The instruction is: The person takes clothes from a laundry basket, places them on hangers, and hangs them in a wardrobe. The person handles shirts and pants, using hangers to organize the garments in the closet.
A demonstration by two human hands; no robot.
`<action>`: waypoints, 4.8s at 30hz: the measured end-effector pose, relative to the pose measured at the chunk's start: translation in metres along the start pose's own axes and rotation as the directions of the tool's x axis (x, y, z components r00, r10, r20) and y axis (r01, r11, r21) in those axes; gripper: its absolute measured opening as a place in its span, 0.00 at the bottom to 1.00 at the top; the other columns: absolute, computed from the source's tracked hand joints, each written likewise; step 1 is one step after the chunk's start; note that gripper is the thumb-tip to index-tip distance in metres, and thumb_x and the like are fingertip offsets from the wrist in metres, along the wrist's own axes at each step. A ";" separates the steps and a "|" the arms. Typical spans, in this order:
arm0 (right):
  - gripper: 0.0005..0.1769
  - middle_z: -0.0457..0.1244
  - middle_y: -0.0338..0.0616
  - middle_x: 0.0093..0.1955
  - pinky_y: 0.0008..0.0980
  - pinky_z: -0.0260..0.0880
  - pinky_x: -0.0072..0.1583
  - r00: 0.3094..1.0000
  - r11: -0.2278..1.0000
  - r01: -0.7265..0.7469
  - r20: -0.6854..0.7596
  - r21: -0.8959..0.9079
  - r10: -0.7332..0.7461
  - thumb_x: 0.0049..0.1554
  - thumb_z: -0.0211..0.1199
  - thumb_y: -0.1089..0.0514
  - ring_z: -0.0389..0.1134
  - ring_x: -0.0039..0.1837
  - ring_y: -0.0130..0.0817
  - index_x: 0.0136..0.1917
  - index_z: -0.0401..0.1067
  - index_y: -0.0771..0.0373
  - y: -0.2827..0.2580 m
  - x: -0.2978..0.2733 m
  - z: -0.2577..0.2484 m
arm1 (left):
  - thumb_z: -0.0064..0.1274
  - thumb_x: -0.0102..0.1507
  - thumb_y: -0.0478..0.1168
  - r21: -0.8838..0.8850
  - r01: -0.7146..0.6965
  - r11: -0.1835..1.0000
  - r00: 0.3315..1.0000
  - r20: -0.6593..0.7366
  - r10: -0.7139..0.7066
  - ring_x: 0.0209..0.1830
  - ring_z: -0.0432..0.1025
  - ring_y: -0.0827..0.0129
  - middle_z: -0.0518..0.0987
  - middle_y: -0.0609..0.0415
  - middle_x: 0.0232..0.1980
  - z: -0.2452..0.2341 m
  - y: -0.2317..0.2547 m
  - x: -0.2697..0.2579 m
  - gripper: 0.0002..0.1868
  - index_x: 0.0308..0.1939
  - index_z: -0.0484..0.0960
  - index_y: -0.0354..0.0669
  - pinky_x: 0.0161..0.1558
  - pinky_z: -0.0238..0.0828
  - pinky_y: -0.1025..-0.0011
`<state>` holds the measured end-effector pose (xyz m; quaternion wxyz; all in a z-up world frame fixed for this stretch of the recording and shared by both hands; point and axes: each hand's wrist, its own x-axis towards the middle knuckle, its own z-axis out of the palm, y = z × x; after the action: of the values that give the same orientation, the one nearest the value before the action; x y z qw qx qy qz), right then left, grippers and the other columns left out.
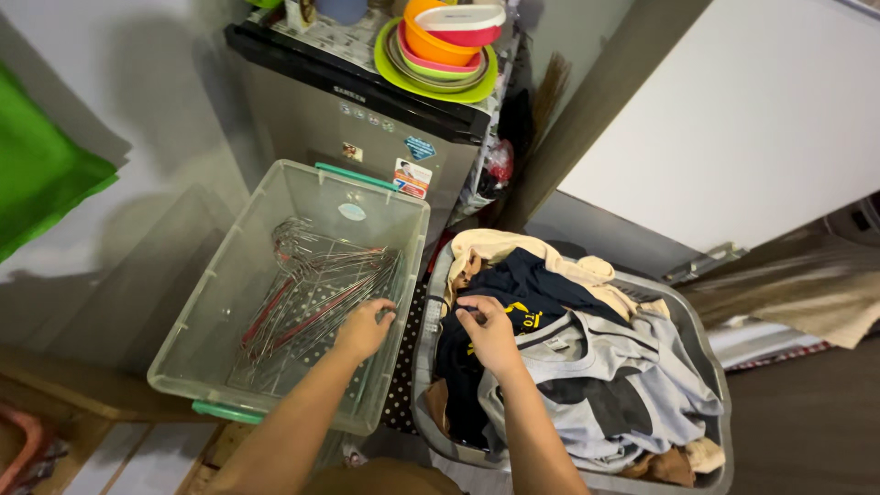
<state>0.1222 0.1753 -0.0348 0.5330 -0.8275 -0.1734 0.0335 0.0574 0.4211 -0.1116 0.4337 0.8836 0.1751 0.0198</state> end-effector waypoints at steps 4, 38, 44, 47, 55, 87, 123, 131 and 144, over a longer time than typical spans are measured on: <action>0.12 0.66 0.42 0.55 0.27 0.71 0.50 0.998 0.998 -0.062 -0.010 -0.023 0.062 0.56 0.67 0.59 0.70 0.46 0.29 0.54 0.78 0.62 -0.003 -0.002 0.003 | 0.56 0.63 0.49 -0.001 -0.035 0.999 0.999 0.001 0.035 0.51 0.76 0.52 0.82 0.51 0.52 -0.007 0.010 -0.001 0.12 0.47 0.83 0.52 0.52 0.72 0.58; 0.28 0.59 0.35 0.36 0.27 0.57 0.39 0.847 0.960 -0.131 -0.476 0.247 0.238 0.70 0.48 0.40 0.54 0.36 0.23 0.53 0.68 0.69 -0.017 -0.001 -0.144 | 0.58 0.63 0.43 -0.483 -0.393 0.783 0.915 -0.118 0.386 0.58 0.78 0.55 0.81 0.42 0.58 0.047 0.230 -0.055 0.31 0.67 0.66 0.41 0.58 0.74 0.63; 0.30 0.52 0.32 0.28 0.26 0.47 0.32 0.831 0.943 -0.123 -0.487 0.308 0.268 0.72 0.43 0.40 0.48 0.29 0.21 0.44 0.69 0.67 0.019 -0.039 -0.246 | 0.48 0.64 0.70 0.399 0.174 0.900 0.906 0.293 -0.305 0.69 0.69 0.47 0.74 0.43 0.67 0.117 0.194 -0.041 0.39 0.66 0.73 0.44 0.63 0.68 0.50; 0.25 0.50 0.29 0.27 0.24 0.43 0.30 0.824 0.905 -0.157 -0.453 0.395 0.340 0.67 0.45 0.43 0.45 0.27 0.19 0.48 0.77 0.60 0.023 -0.057 -0.269 | 0.48 0.64 0.66 0.445 0.229 0.866 0.923 0.184 -0.339 0.69 0.68 0.48 0.73 0.46 0.67 0.137 0.182 -0.040 0.36 0.66 0.72 0.46 0.63 0.68 0.48; 0.17 0.53 0.30 0.32 0.22 0.43 0.31 0.881 0.705 -0.111 -0.259 0.701 0.395 0.66 0.55 0.49 0.45 0.28 0.18 0.49 0.73 0.64 0.050 -0.072 -0.308 | 0.46 0.66 0.46 0.413 0.282 0.866 0.904 0.188 -0.384 0.65 0.73 0.49 0.78 0.43 0.65 0.164 0.167 -0.027 0.25 0.67 0.74 0.49 0.61 0.71 0.54; 0.36 0.42 0.34 0.20 0.34 0.47 0.36 0.987 0.349 -0.072 0.017 0.934 0.158 0.57 0.68 0.52 0.42 0.28 0.31 0.19 0.47 0.51 -0.009 0.013 -0.346 | 0.59 0.55 0.39 0.025 -0.603 0.797 0.748 -0.330 0.576 0.39 0.72 0.54 0.77 0.51 0.33 0.114 0.338 -0.133 0.09 0.39 0.84 0.43 0.41 0.69 0.59; 0.11 0.66 0.34 0.40 0.26 0.66 0.50 0.980 0.990 -0.052 0.185 -0.128 0.076 0.59 0.63 0.53 0.64 0.45 0.23 0.46 0.74 0.63 -0.042 0.035 -0.298 | 0.63 0.56 0.45 -0.199 -0.468 0.861 0.882 -0.165 0.442 0.38 0.75 0.54 0.79 0.50 0.35 0.052 0.321 -0.046 0.11 0.36 0.88 0.42 0.42 0.71 0.61; 0.06 0.64 0.31 0.44 0.26 0.64 0.50 0.999 0.999 -0.042 0.001 -0.021 0.042 0.62 0.61 0.60 0.61 0.46 0.22 0.52 0.74 0.63 -0.046 0.054 -0.294 | 0.59 0.61 0.47 0.063 -0.578 0.814 0.805 -0.122 0.581 0.44 0.76 0.50 0.83 0.48 0.41 0.029 0.289 -0.038 0.13 0.41 0.87 0.41 0.47 0.70 0.57; 0.15 0.69 0.48 0.50 0.39 0.69 0.56 0.985 0.873 0.065 -0.108 -0.484 -0.134 0.55 0.68 0.50 0.69 0.53 0.44 0.51 0.79 0.62 -0.028 0.038 -0.310 | 0.48 0.69 0.39 -0.188 -0.560 0.807 0.815 -0.299 0.496 0.46 0.74 0.48 0.81 0.43 0.44 0.058 0.244 -0.007 0.10 0.46 0.81 0.36 0.49 0.69 0.60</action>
<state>0.2258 -0.0723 0.1280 0.3236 -0.9237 -0.1813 -0.0954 0.1330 0.2373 0.0418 0.5019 0.8216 -0.0334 0.2682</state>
